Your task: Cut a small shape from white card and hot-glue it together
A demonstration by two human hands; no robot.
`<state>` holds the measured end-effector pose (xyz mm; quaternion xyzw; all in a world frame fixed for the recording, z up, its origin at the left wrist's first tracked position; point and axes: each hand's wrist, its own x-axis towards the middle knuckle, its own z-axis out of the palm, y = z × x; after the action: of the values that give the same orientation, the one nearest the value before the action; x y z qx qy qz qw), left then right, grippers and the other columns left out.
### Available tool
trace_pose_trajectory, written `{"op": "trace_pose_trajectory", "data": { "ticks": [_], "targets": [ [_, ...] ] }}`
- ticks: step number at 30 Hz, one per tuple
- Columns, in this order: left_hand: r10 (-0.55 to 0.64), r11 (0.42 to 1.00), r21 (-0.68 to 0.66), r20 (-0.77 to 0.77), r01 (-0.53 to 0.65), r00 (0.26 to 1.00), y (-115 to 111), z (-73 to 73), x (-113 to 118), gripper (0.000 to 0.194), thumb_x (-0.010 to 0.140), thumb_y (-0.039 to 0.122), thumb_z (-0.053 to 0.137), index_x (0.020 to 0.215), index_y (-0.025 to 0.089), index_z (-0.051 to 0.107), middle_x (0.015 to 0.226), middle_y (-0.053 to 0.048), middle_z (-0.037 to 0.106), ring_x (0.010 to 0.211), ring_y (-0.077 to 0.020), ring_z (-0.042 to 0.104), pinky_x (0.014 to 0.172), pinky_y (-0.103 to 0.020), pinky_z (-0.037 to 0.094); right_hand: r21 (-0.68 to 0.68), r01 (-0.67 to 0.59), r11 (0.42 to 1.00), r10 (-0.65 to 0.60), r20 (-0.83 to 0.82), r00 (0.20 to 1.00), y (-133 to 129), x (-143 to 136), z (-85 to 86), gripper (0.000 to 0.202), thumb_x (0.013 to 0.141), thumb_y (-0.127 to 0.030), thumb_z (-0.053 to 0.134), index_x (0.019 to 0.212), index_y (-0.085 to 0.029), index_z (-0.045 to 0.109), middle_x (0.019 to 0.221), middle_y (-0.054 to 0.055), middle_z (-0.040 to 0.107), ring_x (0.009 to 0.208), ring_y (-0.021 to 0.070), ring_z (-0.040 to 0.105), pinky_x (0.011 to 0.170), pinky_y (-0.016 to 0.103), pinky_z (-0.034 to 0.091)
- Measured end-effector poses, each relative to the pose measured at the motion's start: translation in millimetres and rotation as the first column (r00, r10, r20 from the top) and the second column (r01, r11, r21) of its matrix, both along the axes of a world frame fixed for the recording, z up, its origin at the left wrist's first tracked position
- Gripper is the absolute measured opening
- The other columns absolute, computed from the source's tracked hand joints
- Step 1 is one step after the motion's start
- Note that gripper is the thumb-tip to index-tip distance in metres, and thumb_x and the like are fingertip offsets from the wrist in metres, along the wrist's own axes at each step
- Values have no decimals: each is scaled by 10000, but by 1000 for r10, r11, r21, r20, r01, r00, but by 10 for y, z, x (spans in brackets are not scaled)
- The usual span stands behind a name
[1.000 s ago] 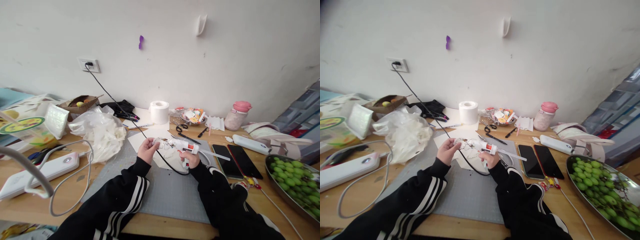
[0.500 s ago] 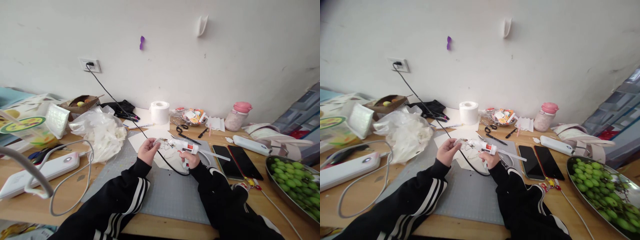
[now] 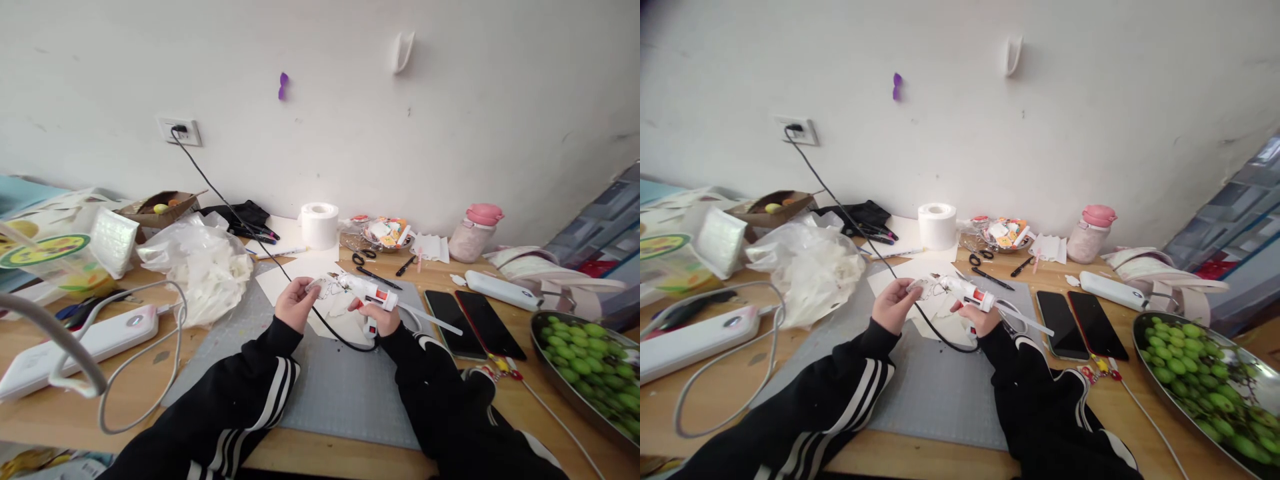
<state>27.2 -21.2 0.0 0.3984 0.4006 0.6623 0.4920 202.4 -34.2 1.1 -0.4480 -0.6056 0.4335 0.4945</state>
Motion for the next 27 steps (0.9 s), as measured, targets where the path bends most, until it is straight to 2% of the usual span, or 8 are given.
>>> {"op": "trace_pose_trajectory", "data": {
  "ticks": [4, 10, 15, 17, 20, 23, 27],
  "targets": [
    [11, 1000, -7, 12, -10, 1000, 20, -15, -10, 229, 478, 246, 724, 617, 159, 566, 492, 71, 565, 483, -66, 507, 508, -191, 410, 31, -10, 999, 11, -49, 999, 20, 19, -23, 143, 530, -240, 490, 542, -193, 625, 601, 8, 610, 659, 183, 545, 687, 297, 413],
    [7, 1000, -16, 21, -7, 1000, 23, -10, -15, 226, 479, 237, 722, 616, 150, 564, 490, 66, 575, 474, -60, 505, 504, -185, 405, 16, 14, 1000, -13, -54, 998, 15, 13, -37, 111, 492, -206, 489, 387, -185, 519, 459, -10, 509, 501, 146, 457, 538, 285, 364],
    [0, 1000, -23, 29, 1, 1000, 17, 6, -12, 234, 477, 242, 723, 617, 149, 559, 479, 69, 571, 468, -58, 501, 503, -184, 403, -21, 55, 998, -57, -65, 996, 40, 34, -166, 252, 577, -234, 532, 354, -182, 429, 418, -33, 465, 455, 121, 442, 487, 267, 356],
    [3, 1000, -24, 33, -2, 999, 17, 8, -11, 233, 476, 240, 722, 612, 150, 557, 478, 72, 567, 468, -57, 500, 505, -185, 403, -17, 37, 999, -38, -51, 998, 53, 55, -219, 316, 671, -291, 573, 409, -164, 451, 450, -46, 476, 470, 102, 462, 497, 251, 383],
    [9, 1000, -22, 36, -8, 999, 17, 3, -12, 227, 480, 235, 720, 613, 151, 557, 493, 72, 572, 476, -57, 502, 512, -185, 405, 5, 1, 1000, -1, -21, 1000, 68, 92, -264, 270, 792, -354, 535, 651, -126, 561, 630, -35, 561, 572, 91, 530, 546, 243, 443],
    [9, 1000, -20, 36, -9, 999, 18, -6, -15, 217, 487, 228, 715, 618, 151, 560, 506, 68, 579, 484, -57, 505, 518, -184, 405, 23, -35, 999, 35, 4, 999, 77, 123, -273, 228, 814, -334, 519, 840, -119, 587, 789, -5, 599, 651, 107, 562, 570, 254, 475],
    [11, 1000, -20, 35, -10, 999, 28, -16, -18, 212, 487, 224, 708, 618, 149, 560, 496, 69, 574, 478, -55, 501, 513, -181, 399, 8, -23, 1000, 23, 5, 1000, 87, 133, -314, 232, 815, -325, 520, 906, -122, 585, 863, 11, 606, 706, 125, 577, 603, 274, 491]
  ]
}}
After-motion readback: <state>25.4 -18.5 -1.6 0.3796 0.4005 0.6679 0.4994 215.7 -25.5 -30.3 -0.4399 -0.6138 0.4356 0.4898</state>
